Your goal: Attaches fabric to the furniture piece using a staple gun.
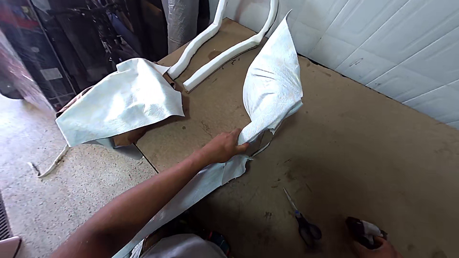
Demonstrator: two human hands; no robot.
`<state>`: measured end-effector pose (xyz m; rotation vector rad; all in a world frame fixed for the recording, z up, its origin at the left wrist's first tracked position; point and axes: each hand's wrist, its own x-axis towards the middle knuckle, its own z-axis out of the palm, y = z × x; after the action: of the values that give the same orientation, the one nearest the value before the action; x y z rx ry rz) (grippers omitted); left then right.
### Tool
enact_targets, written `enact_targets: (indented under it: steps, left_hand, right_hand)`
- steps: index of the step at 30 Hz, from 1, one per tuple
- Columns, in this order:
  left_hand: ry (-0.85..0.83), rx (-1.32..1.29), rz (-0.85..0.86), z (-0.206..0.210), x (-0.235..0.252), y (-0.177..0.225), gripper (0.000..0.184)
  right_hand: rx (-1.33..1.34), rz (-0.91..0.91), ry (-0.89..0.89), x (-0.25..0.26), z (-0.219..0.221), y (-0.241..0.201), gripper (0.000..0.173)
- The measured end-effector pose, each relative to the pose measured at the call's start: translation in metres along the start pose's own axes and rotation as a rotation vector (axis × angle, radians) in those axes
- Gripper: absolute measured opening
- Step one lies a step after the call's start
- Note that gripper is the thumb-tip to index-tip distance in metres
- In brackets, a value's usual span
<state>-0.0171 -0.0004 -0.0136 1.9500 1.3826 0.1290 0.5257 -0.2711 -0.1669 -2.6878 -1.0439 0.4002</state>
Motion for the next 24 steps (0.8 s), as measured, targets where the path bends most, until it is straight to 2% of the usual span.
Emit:
enact_targets:
  steps: [2, 4, 6, 8, 10, 13, 16, 24]
  left_hand:
    - [0.007, 0.011, 0.006, 0.002, 0.002, 0.002, 0.059]
    - [0.010, -0.003, 0.001, 0.001, 0.001, -0.001, 0.058]
    - [0.007, -0.014, 0.005, 0.000, 0.003, -0.003, 0.059]
    - [0.004, -0.005, 0.010, 0.000, 0.002, -0.002, 0.059]
    - [0.004, -0.002, 0.011, 0.000, 0.002, 0.001, 0.062]
    - [0.018, -0.004, 0.002, 0.003, 0.001, 0.001, 0.063]
    - [0.015, -0.023, -0.004, -0.001, 0.003, 0.000, 0.064]
    - [0.016, -0.039, 0.001, 0.001, 0.005, -0.006, 0.063]
  right_hand:
    - [0.156, 0.109, -0.030, 0.012, -0.016, -0.006, 0.069]
    - [0.419, 0.060, -0.123, 0.002, -0.038, -0.039, 0.051]
    - [0.695, -0.152, -0.246, -0.033, -0.068, -0.109, 0.040]
    - [0.697, -0.445, -0.262, -0.077, -0.084, -0.185, 0.037]
    - [0.655, -0.704, -0.184, -0.107, -0.075, -0.247, 0.035]
    - [0.681, -0.960, -0.148, -0.114, -0.041, -0.302, 0.041]
    - [0.741, -1.102, -0.164, -0.103, -0.013, -0.334, 0.050]
    - [0.774, -1.080, -0.217, -0.093, 0.010, -0.334, 0.054]
